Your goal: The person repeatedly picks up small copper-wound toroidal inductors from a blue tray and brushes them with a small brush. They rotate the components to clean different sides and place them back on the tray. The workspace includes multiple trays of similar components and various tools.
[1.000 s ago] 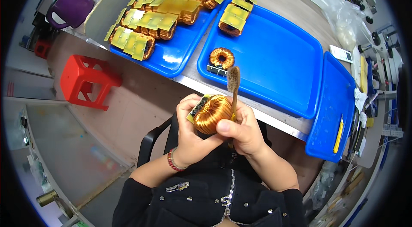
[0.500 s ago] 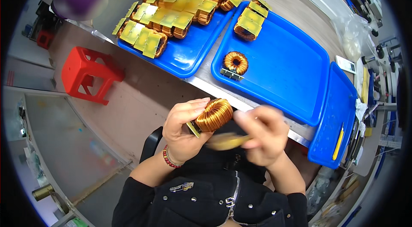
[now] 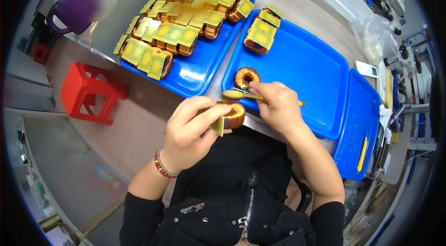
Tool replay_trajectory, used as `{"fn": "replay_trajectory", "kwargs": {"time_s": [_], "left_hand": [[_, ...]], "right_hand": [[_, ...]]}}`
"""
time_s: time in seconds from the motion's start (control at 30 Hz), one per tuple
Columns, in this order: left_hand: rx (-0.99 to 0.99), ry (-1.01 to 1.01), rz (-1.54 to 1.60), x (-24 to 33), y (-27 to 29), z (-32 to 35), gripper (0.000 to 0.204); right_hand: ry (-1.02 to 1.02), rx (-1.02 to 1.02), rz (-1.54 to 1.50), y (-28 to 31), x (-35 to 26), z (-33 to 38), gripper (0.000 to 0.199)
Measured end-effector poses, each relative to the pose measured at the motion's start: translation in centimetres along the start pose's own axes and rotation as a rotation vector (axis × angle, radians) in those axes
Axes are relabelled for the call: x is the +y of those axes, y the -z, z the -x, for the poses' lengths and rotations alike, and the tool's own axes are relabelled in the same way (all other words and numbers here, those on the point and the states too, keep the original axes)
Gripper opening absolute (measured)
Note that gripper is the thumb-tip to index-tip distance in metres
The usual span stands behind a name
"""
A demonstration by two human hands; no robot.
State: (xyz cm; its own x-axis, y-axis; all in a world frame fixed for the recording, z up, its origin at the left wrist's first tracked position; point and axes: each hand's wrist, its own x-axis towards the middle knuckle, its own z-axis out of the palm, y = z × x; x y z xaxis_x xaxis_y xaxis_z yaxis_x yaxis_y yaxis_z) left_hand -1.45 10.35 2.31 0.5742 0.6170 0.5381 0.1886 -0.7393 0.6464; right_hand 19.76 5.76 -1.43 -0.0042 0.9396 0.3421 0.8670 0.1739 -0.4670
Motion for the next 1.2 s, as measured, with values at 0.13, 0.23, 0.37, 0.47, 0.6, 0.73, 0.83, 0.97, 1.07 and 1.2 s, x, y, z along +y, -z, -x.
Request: {"fn": "replay_trajectory", "kwargs": {"time_s": [0.13, 0.23, 0.37, 0.47, 0.6, 0.73, 0.83, 0.97, 1.07, 1.2], "left_hand": [[-0.041, -0.107, -0.076, -0.2, -0.1, -2.4, 0.040], [-0.042, -0.123, -0.049, -0.2, 0.1, -3.1, 0.038], [-0.081, -0.154, -0.033, -0.4, 0.5, -3.3, 0.033], [-0.142, -0.165, -0.056, -0.6, 0.1, -3.9, 0.032], [-0.133, -0.194, -0.081, -2.2, -1.6, -4.9, 0.030], [-0.186, -0.255, -0.163, -3.5, -3.7, -6.5, 0.023], [-0.090, -0.346, -0.309, -4.5, -4.9, -7.1, 0.020], [0.083, -0.382, -0.441, -5.0, -5.0, -6.8, 0.030], [0.068, -0.242, -0.341, -4.4, -4.1, -6.4, 0.045], [0.365, 0.052, -0.554, -5.4, -0.4, -2.7, 0.067]], "right_hand": [[0.021, -0.006, -0.080, 0.7, 0.0, -1.5, 0.025], [-0.058, -0.128, -0.078, 1.4, -0.4, -1.1, 0.028], [0.046, 0.000, -0.057, 0.1, 1.0, -0.5, 0.025], [0.066, 0.162, -0.121, -0.3, 1.7, -1.6, 0.024], [-0.399, 0.142, -0.492, 0.3, 0.9, -4.3, 0.015], [-0.408, 0.236, -0.743, 0.1, 3.3, -4.5, 0.011], [-0.399, 0.216, -0.721, 1.5, 2.3, -4.3, 0.010], [-0.359, -0.026, -0.433, 3.1, 0.2, -3.4, 0.027], [-0.197, -0.017, -0.208, 2.0, 0.1, -2.8, 0.034], [-0.074, 0.057, -0.067, 0.9, 0.9, -2.6, 0.026]]}}
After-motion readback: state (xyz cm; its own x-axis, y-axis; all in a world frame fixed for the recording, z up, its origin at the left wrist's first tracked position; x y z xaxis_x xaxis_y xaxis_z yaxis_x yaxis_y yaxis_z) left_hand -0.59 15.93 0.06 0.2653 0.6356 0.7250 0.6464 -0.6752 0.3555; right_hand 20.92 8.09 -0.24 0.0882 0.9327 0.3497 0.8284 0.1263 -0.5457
